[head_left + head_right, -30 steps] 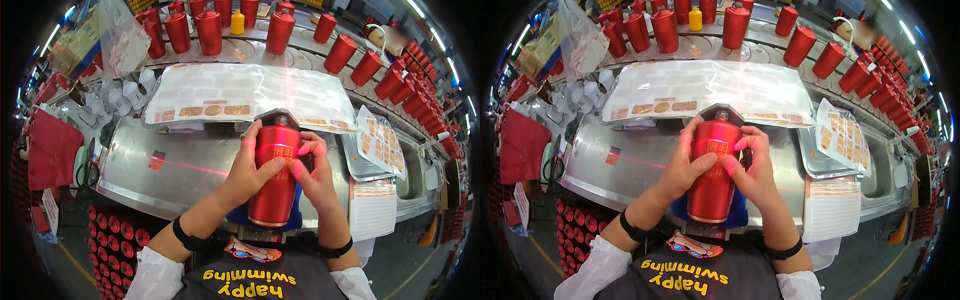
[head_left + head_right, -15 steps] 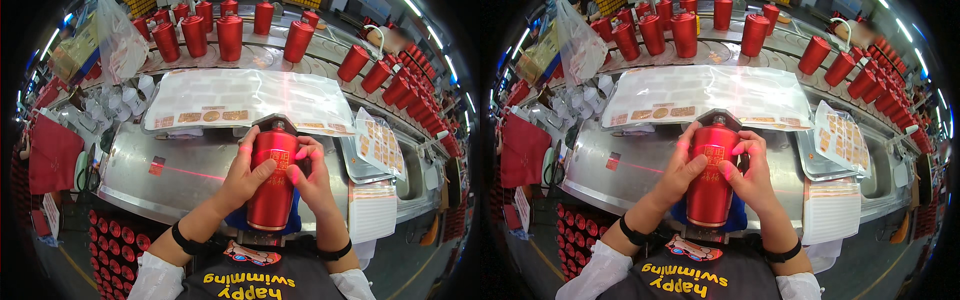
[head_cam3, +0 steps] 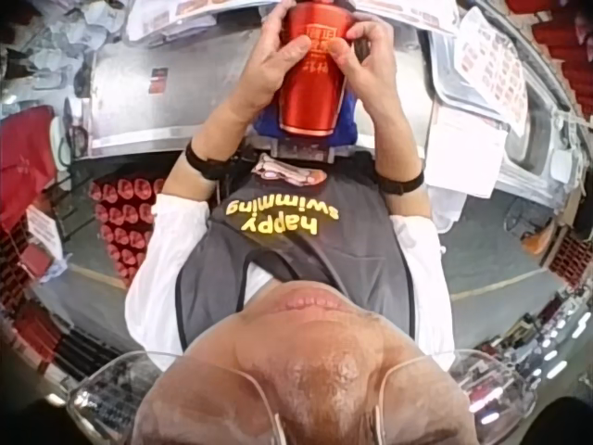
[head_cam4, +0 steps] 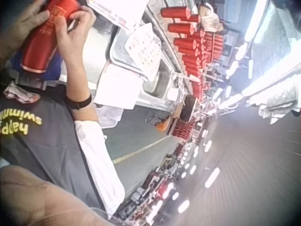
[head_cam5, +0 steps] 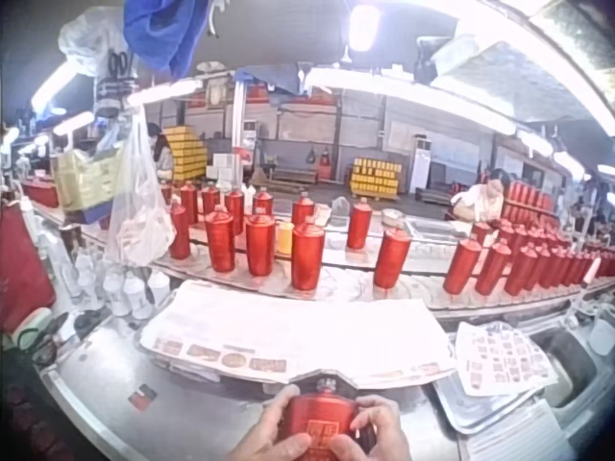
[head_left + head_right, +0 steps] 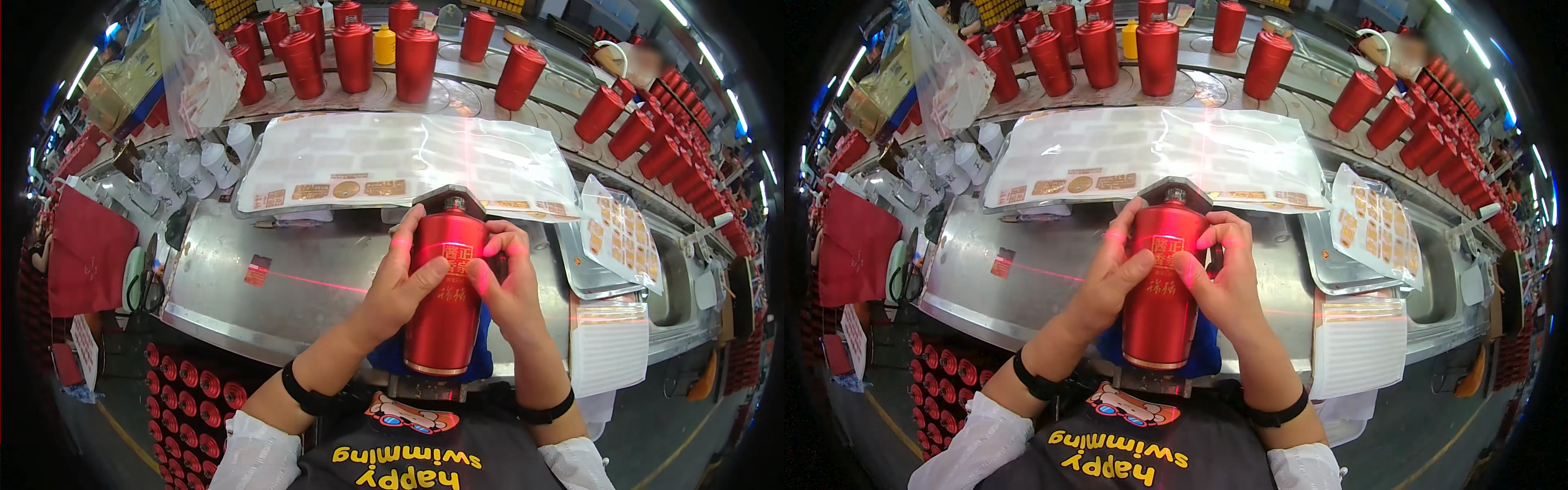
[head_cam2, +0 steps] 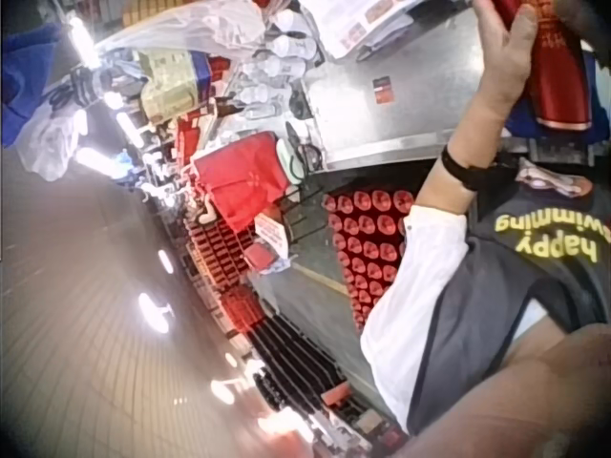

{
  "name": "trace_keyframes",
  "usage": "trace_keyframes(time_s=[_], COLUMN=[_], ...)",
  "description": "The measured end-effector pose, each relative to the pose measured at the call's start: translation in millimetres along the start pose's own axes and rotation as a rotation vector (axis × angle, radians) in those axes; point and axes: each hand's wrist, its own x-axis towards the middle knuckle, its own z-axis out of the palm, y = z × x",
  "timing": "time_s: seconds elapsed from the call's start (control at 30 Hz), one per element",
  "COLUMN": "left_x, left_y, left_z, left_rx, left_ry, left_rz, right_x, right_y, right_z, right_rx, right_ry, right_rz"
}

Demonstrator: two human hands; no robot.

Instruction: The person is manually applying decorative labels to red cylindrical cans at an industrial workstation.

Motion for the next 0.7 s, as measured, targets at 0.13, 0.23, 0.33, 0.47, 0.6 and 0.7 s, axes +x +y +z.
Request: trace_keyframes(time_s=[0.13, 0.23, 0.33, 0.47, 0.6, 0.7], left_x=[-1.2, -0.9, 1.0, 0.5, 1.5, 0.7], left_y=[1.1, 0.9, -0.4, 1.7, 1.1, -2.3], left_z=[0.2, -1.5, -4.2, -3.4, -2.2, -0.3], left_rx=[0.161, 0.176, -0.059, -0.04, 0.072, 0.125], left_ry=[-0.008, 0.027, 0.008, 0.005, 0.009, 0.017], left_rz=[0.011, 0.026, -0.017, -0.029, 0.018, 0.037], right_x=[0.2, 0.0, 3.1, 6.1, 5.6, 3.8], right_y=[4.3, 4.5, 2.0, 1.2, 1.1, 3.3], right_z=[1.9, 1.4, -0.1, 0.9, 1.6, 1.3], right_rx=[-0.083, 0.124, 0.063, 0.094, 0.053, 0.141], right_ry=[0.005, 0.014, 0.039, 0.032, 0.036, 0.032], right_rz=[-0.073, 0.023, 0.066, 0.1, 0.041, 0.089])
